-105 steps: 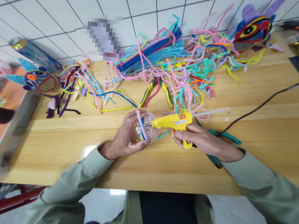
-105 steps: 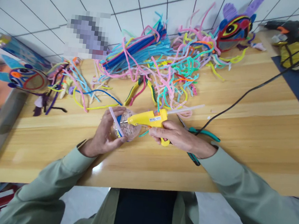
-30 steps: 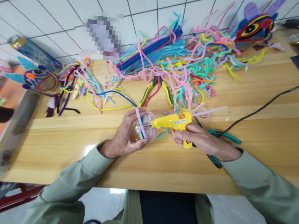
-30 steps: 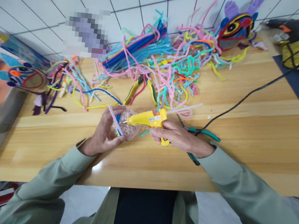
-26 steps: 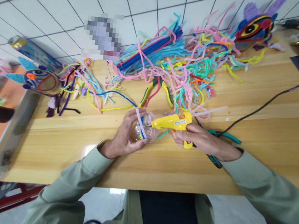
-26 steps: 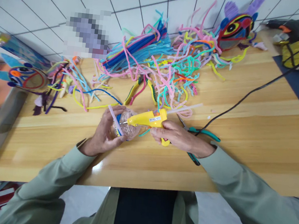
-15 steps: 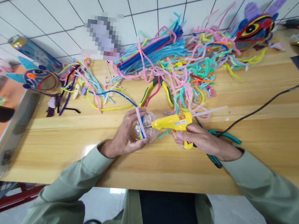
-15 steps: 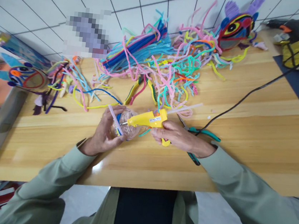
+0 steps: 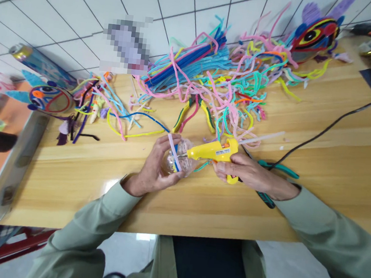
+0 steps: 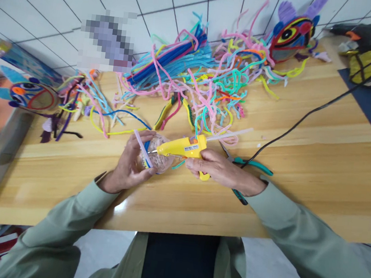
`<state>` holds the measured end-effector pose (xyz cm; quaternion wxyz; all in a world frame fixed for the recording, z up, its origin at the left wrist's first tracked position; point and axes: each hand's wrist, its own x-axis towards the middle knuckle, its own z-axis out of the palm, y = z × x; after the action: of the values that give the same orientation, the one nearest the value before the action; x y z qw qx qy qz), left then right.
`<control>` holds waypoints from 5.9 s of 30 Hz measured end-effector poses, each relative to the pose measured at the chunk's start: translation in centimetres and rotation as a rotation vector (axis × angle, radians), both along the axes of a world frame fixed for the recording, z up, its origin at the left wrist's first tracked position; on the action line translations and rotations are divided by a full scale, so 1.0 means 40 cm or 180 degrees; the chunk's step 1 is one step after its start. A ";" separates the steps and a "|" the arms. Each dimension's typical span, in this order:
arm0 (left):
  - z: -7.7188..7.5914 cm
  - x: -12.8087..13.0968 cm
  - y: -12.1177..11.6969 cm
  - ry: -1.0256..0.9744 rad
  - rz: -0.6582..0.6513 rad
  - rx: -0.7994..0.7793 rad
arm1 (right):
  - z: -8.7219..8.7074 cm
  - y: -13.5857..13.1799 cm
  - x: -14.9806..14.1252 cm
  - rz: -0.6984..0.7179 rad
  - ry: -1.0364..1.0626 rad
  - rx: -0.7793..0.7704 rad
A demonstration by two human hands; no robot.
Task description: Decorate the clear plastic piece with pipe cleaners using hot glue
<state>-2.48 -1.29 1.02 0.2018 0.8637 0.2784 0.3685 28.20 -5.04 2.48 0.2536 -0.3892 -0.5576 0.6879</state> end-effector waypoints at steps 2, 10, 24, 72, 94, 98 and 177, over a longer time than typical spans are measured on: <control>-0.001 0.000 0.000 -0.0032 -0.0023 -0.0012 | -0.004 0.002 0.000 0.0019 0.0059 -0.0018; 0.002 -0.005 0.001 0.0038 -0.0080 0.0054 | 0.035 -0.016 0.045 -0.0713 -0.0075 0.0072; -0.024 0.007 0.008 -0.0185 -0.0097 0.0057 | -0.020 0.017 0.409 -0.2001 -0.4688 0.1695; -0.036 0.050 -0.011 -0.0555 -0.0122 0.0278 | 0.069 0.070 -0.183 -0.1428 -0.0581 0.1849; -0.026 0.045 -0.015 -0.0488 -0.0235 0.0248 | 0.054 0.084 -0.207 -0.1522 -0.0452 0.1612; -0.025 0.043 -0.016 -0.0405 -0.0230 0.0188 | 0.054 0.079 -0.203 -0.1461 -0.0700 0.1826; 0.004 0.026 -0.018 -0.0216 -0.0195 0.0120 | 0.059 0.047 -0.148 -0.0418 -0.1246 0.3357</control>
<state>-1.44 -2.01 1.19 0.2060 0.8625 0.2379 0.3964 22.27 -3.18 4.86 0.3478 -0.3639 -0.8371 0.2140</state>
